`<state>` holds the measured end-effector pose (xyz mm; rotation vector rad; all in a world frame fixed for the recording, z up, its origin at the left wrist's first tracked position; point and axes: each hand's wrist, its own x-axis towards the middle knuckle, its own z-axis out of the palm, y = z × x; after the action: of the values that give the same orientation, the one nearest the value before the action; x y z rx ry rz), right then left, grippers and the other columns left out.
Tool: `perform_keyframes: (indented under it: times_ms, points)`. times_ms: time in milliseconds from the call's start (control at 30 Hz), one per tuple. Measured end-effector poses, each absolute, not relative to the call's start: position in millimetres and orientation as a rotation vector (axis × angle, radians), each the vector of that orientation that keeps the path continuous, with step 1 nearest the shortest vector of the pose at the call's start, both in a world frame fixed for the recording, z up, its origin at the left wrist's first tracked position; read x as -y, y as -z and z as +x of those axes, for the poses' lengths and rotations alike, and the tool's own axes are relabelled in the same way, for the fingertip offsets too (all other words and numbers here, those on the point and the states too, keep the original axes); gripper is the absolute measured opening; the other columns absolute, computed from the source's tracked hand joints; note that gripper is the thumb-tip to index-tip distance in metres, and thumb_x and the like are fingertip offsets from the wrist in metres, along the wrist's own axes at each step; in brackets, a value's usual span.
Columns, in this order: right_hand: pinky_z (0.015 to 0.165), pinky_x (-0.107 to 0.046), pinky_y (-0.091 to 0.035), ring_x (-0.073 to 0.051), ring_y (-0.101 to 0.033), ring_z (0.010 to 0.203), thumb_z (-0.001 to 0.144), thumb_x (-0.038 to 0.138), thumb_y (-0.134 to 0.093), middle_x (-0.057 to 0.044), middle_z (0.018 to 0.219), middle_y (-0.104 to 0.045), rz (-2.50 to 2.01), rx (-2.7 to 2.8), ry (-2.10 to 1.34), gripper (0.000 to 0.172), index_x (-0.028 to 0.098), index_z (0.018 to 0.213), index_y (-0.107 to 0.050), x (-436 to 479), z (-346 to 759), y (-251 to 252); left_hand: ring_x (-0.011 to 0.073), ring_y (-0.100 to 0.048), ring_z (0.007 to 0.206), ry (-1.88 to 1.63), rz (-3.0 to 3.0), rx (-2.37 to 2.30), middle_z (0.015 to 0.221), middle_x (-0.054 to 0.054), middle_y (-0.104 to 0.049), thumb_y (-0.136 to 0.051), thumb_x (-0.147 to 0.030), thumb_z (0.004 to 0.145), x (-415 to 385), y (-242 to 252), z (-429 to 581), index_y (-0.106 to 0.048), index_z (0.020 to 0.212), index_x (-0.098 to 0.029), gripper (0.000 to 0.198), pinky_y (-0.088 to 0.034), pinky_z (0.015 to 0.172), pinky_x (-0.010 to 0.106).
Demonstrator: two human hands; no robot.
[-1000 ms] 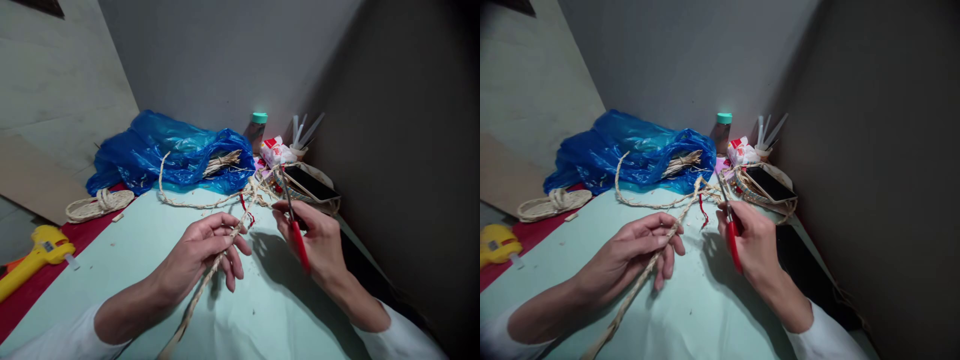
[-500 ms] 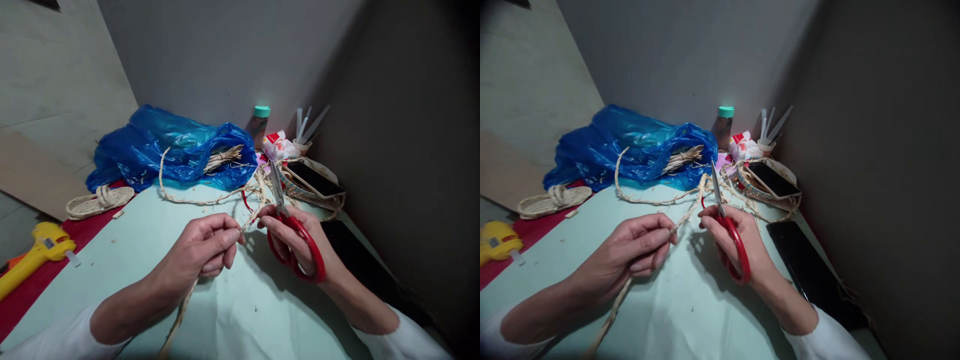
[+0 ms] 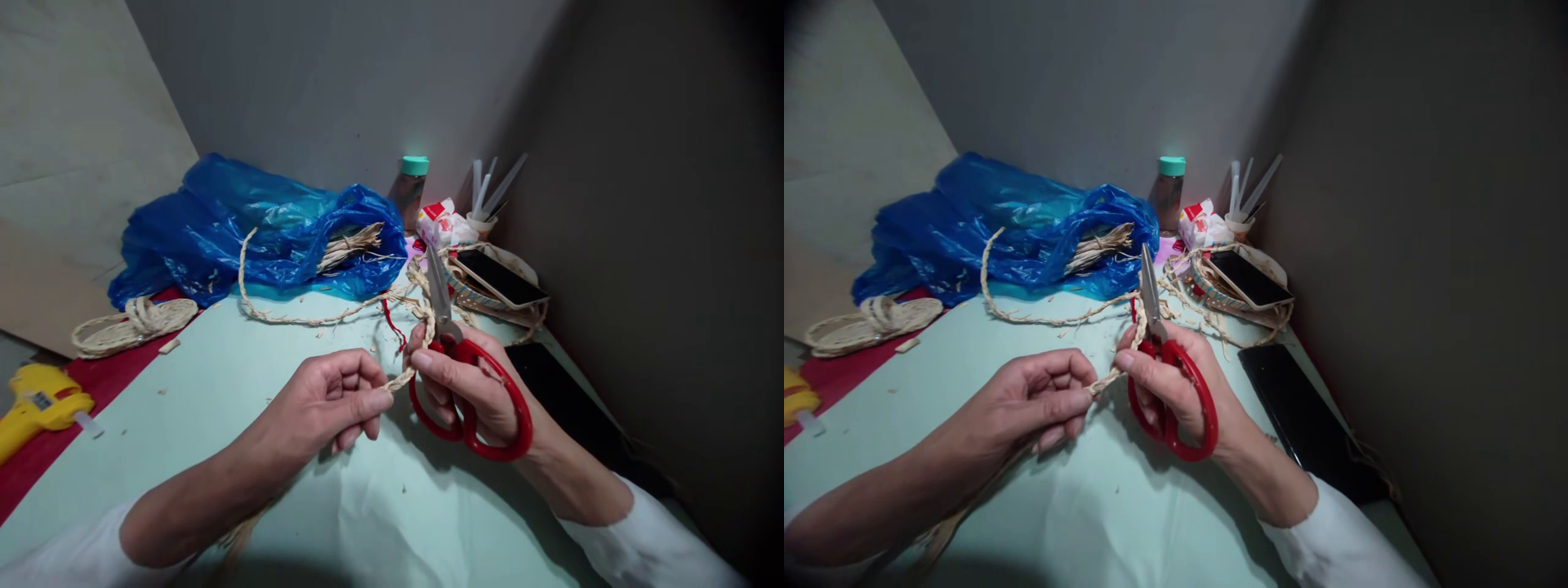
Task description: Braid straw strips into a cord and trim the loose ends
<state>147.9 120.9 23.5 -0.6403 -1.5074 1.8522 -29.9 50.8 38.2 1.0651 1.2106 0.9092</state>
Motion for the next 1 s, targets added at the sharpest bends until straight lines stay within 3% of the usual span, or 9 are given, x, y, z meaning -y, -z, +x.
perform_keyframes:
  times_ms: [133,300,433,633,800,1000]
  points:
    - [0.037,-0.020,-0.033,-0.008,-0.040,0.037,0.084,0.034,-0.065,0.008,0.048,-0.047,-0.659,1.491,-1.828,0.019,0.019,0.091,-0.057,-119.7,147.4,-25.5,0.0042,-0.034,0.045,-0.903,1.139,-1.222,0.057,-0.004,-0.053,-0.061,-0.037,0.087,-51.0,-41.5,-31.5,-0.063,0.090,-0.016,0.022,-0.023,0.042,0.017]
    - [0.035,-0.017,-0.033,-0.007,-0.041,0.036,0.086,0.033,-0.064,0.007,0.046,-0.046,-0.654,1.455,-1.783,0.017,0.016,0.088,-0.060,-118.0,145.4,-25.7,0.0088,-0.055,0.065,-1.012,1.686,-1.424,0.070,-0.001,-0.064,-0.058,-0.021,0.089,-52.3,-45.6,-39.4,-0.069,0.082,-0.017,0.014,-0.040,0.061,0.019]
    - [0.035,-0.015,-0.033,-0.005,-0.040,0.036,0.087,0.032,-0.064,0.007,0.047,-0.045,-0.638,1.426,-1.788,0.016,0.017,0.088,-0.062,-116.6,143.6,-25.9,0.0107,-0.060,0.079,-1.143,2.055,-1.515,0.082,0.000,-0.069,-0.055,-0.013,0.089,-53.0,-45.7,-43.4,-0.069,0.087,-0.016,0.014,-0.043,0.073,0.020]
    - [0.035,-0.013,-0.033,-0.003,-0.041,0.037,0.087,0.032,-0.065,0.007,0.048,-0.043,-0.670,1.327,-1.783,0.018,0.014,0.087,-0.067,-118.4,142.5,-25.9,0.0101,-0.062,0.073,-1.003,1.985,-1.574,0.078,-0.002,-0.071,-0.058,-0.015,0.088,-55.7,-48.6,-45.5,-0.070,0.081,-0.017,0.014,-0.043,0.068,0.020]
    - [0.033,-0.012,-0.032,-0.003,-0.040,0.036,0.085,0.032,-0.066,0.008,0.048,-0.042,-0.682,1.296,-1.792,0.017,0.015,0.087,-0.067,-119.5,141.9,-25.5,0.0122,-0.067,0.084,-1.077,1.788,-1.524,0.093,-0.002,-0.076,-0.065,-0.022,0.085,-54.8,-47.6,-43.9,-0.075,0.094,-0.022,0.013,-0.047,0.076,0.020]
    - [0.033,-0.014,-0.032,-0.004,-0.039,0.034,0.086,0.031,-0.065,0.008,0.046,-0.045,-0.635,1.346,-1.806,0.015,0.016,0.091,-0.064,-115.3,141.4,-26.0,0.0119,-0.065,0.082,-1.140,1.921,-1.448,0.086,0.001,-0.073,-0.060,-0.015,0.086,-51.8,-48.5,-42.9,-0.073,0.082,-0.016,0.013,-0.048,0.076,0.021]
